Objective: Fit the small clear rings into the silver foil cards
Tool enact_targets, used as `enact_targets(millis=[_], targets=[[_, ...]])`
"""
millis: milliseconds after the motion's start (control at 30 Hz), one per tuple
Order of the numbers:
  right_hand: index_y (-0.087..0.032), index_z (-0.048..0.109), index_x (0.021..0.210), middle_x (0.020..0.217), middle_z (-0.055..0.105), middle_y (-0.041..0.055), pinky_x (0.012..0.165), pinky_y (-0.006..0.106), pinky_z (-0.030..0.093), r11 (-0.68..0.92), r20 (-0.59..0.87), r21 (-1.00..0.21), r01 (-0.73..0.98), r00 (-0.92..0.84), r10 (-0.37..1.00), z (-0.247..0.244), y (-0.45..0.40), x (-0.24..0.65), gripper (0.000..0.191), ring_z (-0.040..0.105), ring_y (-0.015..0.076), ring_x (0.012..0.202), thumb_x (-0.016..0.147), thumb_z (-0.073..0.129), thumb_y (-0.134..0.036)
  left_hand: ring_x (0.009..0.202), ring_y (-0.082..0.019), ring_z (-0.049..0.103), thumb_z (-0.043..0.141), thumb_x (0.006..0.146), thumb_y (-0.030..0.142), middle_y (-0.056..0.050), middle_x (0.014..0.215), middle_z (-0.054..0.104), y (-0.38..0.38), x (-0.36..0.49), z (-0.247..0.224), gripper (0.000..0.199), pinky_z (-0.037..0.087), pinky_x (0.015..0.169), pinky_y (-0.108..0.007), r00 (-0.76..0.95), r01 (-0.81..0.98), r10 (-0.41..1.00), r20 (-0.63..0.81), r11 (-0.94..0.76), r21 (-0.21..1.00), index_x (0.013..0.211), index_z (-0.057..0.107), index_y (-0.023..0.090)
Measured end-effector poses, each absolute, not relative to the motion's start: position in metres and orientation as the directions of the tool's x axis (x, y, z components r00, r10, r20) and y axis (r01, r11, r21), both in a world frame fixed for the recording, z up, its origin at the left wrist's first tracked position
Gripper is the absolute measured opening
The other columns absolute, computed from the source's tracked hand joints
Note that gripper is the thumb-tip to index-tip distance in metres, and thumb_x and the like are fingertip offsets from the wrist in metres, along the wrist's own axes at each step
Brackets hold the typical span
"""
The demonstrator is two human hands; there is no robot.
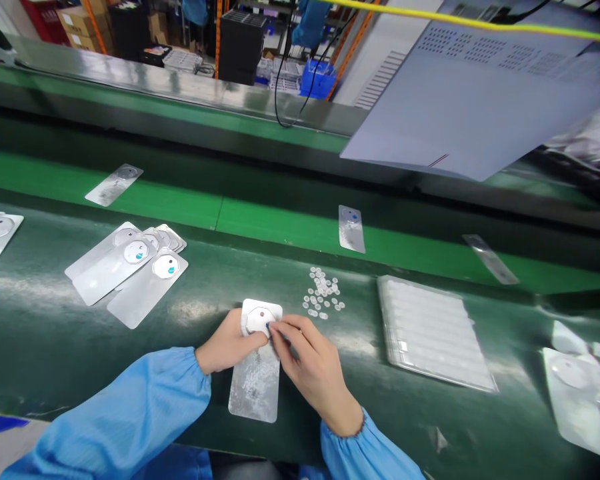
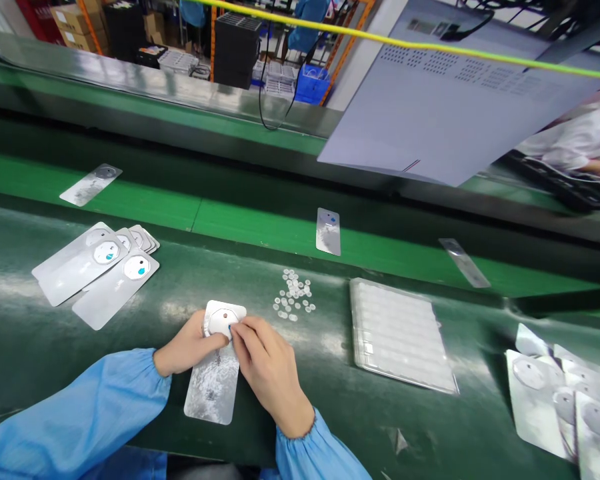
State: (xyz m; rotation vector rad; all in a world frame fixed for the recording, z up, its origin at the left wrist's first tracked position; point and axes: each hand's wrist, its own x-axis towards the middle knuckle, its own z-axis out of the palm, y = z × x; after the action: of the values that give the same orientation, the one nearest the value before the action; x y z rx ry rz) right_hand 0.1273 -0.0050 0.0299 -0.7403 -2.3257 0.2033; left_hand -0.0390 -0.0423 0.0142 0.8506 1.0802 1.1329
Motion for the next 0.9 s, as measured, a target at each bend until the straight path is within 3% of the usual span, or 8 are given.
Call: enact_targets(millis=[333,433,567,667,800,900], targets=[[-0.019,0.068,0.111,0.098,0.071,0.0094,0.068,0.029,0.058,0.849,0.626,-0.328,0.414,-0.578,0.524,0.023,-0.008,0.135,0.019,0.071,0.0186,0.082,0.096,0.065,-0.009,0.065,-0.012,0.046,0.061,0.068,0.017,0.002,0.067,0.054,-0.043,-0.039,0.013,0.006,0.037,0.060,-0.024,0.038,-0.306,0.973,-0.226,0.227,0.925,0.074,0.059,0.015],[-0.019,0.070,0.107,0.099,0.070,0.0093,0.073,0.029,0.058,0.815,0.631,-0.443,0.374,-0.516,0.579,0.022,-0.011,0.135,0.019,0.071,0.0189,0.087,0.094,0.065,-0.007,0.067,-0.015,0.055,0.063,0.068,0.014,0.001,0.067,0.061,-0.043,-0.039,0.015,0.005,0.042,0.062,-0.024,0.027,-0.319,0.972,-0.232,0.228,0.920,0.073,0.062,0.015],[-0.021,0.071,0.095,0.093,0.065,0.0063,0.060,0.025,0.052,0.519,0.420,-0.805,0.287,-0.340,0.841,0.031,-0.015,0.139,0.008,0.064,0.0159,0.079,0.095,0.065,-0.015,0.094,-0.029,0.073,0.069,0.070,0.016,-0.009,0.097,0.078,-0.044,-0.040,0.016,0.025,0.054,0.082,-0.034,0.100,-0.414,0.955,-0.278,0.294,0.861,0.094,0.074,0.014],[-0.020,0.071,0.087,0.088,0.061,0.0055,0.055,0.024,0.046,0.206,0.167,-0.965,0.164,-0.226,0.960,0.044,-0.016,0.169,0.014,0.057,0.0146,0.071,0.095,0.068,-0.030,0.106,-0.036,0.073,0.076,0.075,0.026,-0.016,0.119,0.076,-0.046,-0.040,0.017,0.040,0.058,0.086,-0.041,0.141,-0.484,0.929,-0.343,0.367,0.794,0.113,0.073,0.014],[-0.018,0.066,0.077,0.083,0.057,0.0044,0.051,0.025,0.038,-0.045,-0.049,-0.994,0.095,-0.040,0.998,0.055,-0.034,0.270,0.033,0.045,0.0109,0.059,0.086,0.075,-0.049,0.114,-0.039,0.070,0.084,0.075,0.037,-0.020,0.126,0.073,-0.045,-0.042,0.022,0.051,0.062,0.083,-0.039,0.071,-0.453,0.896,-0.439,0.421,0.786,0.117,0.071,0.011],[-0.020,0.060,0.068,0.076,0.055,0.0044,0.052,0.029,0.040,-0.175,-0.090,-0.935,0.309,0.271,0.958,0.048,-0.072,0.363,0.048,0.044,0.0131,0.056,0.074,0.073,-0.066,0.115,-0.040,0.069,0.090,0.068,0.040,-0.020,0.129,0.071,-0.040,-0.039,0.028,0.070,0.064,0.079,-0.039,0.040,-0.438,0.852,-0.522,0.484,0.758,0.127,0.065,0.013]])
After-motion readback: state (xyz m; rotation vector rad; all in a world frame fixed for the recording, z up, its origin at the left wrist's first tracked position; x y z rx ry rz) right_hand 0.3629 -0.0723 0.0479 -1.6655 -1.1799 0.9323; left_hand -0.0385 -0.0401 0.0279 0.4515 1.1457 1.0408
